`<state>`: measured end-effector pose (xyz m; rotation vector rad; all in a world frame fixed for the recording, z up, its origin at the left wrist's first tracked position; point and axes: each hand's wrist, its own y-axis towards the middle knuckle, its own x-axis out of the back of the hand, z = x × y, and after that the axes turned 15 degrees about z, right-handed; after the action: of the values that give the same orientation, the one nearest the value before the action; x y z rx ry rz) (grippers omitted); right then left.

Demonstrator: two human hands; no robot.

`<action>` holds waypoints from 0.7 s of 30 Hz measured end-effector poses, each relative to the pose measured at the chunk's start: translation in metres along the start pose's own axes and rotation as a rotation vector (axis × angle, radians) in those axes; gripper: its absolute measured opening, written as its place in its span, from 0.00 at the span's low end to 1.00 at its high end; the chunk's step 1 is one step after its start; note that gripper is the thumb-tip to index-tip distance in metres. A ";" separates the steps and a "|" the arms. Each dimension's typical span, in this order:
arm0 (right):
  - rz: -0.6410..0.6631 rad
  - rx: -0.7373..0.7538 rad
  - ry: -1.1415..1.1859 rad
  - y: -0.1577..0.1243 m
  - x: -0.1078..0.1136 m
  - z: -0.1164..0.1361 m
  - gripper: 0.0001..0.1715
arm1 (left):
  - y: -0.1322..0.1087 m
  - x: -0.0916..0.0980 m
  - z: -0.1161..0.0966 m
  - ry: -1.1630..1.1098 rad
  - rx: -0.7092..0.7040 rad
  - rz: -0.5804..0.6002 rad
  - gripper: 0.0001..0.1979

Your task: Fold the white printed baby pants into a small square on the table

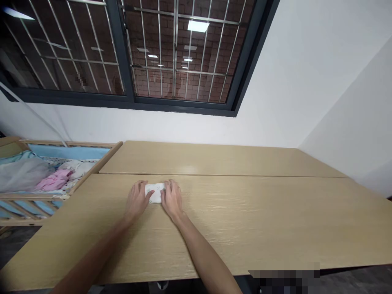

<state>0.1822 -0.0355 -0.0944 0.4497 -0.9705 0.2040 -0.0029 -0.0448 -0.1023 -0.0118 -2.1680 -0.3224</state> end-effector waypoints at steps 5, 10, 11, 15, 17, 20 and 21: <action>0.299 0.292 -0.125 0.001 -0.014 0.011 0.43 | -0.005 -0.020 -0.021 0.133 -0.211 0.136 0.35; 0.411 0.290 -0.175 -0.001 -0.016 0.001 0.41 | -0.009 -0.039 -0.012 0.180 -0.192 0.204 0.35; 0.419 0.300 -0.177 -0.002 -0.014 -0.002 0.40 | -0.011 -0.039 -0.006 0.191 -0.200 0.217 0.35; 0.402 0.264 -0.143 -0.013 -0.002 -0.012 0.36 | -0.022 -0.028 0.019 0.238 -0.215 0.247 0.35; 0.389 0.239 -0.108 -0.019 0.004 -0.018 0.36 | -0.027 -0.020 0.030 0.258 -0.207 0.247 0.34; 0.390 0.235 -0.040 -0.026 0.012 -0.028 0.36 | -0.032 -0.009 0.039 0.274 -0.207 0.245 0.32; 0.390 0.230 -0.014 -0.028 0.015 -0.031 0.36 | -0.032 -0.006 0.040 0.274 -0.215 0.245 0.31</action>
<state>0.2234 -0.0469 -0.1045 0.4685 -1.0477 0.6707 -0.0355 -0.0661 -0.1365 -0.3332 -1.8286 -0.3890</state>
